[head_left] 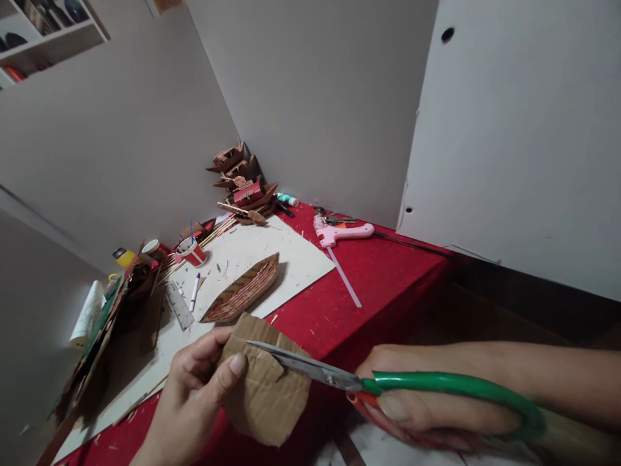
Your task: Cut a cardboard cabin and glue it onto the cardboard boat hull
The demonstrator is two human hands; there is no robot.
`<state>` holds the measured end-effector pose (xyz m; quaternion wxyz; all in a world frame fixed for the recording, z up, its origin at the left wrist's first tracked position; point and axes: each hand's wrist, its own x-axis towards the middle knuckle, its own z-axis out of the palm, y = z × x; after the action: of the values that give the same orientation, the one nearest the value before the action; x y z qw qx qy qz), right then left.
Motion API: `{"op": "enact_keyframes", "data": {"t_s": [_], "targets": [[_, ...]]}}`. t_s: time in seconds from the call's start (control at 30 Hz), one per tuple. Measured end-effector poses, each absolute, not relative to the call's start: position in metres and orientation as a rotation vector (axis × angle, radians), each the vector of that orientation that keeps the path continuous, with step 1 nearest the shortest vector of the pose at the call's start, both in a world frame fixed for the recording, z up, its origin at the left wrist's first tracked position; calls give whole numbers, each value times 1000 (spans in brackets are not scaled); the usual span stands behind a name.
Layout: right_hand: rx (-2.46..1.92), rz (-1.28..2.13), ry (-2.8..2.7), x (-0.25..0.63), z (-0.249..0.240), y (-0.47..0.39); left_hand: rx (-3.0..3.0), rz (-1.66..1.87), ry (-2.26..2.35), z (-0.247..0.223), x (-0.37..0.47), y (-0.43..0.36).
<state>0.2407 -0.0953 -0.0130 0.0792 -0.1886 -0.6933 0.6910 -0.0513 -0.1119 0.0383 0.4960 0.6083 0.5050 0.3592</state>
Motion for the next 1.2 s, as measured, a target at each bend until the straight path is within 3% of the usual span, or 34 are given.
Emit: {"op": "enact_keyframes", "data": {"t_s": [0.13, 0.33, 0.43, 0.57, 0.67, 0.9, 1.2], "targets": [[-664, 2161, -1925, 239, -24, -95, 1533, 813, 1230, 46, -53, -97], [-730, 2140, -1300, 226, -42, -95, 1241, 1577, 1318, 30, -58, -76], [-671, 2138, -1211, 214, -47, -95, 816, 1603, 1145, 3, -42, -85], [-654, 1953, -1340, 195, -53, -98, 537, 1398, 785, -26, 0, -106], [-629, 1762, -1581, 188, -55, -102, 492, 1540, 684, -22, 28, -108], [-526, 1570, -1928, 201, -39, -103, 567, 1918, 832, 7, 35, -97], [-576, 1645, -1890, 212, -25, -107, 637, 1883, 928, 7, 25, -100]]}}
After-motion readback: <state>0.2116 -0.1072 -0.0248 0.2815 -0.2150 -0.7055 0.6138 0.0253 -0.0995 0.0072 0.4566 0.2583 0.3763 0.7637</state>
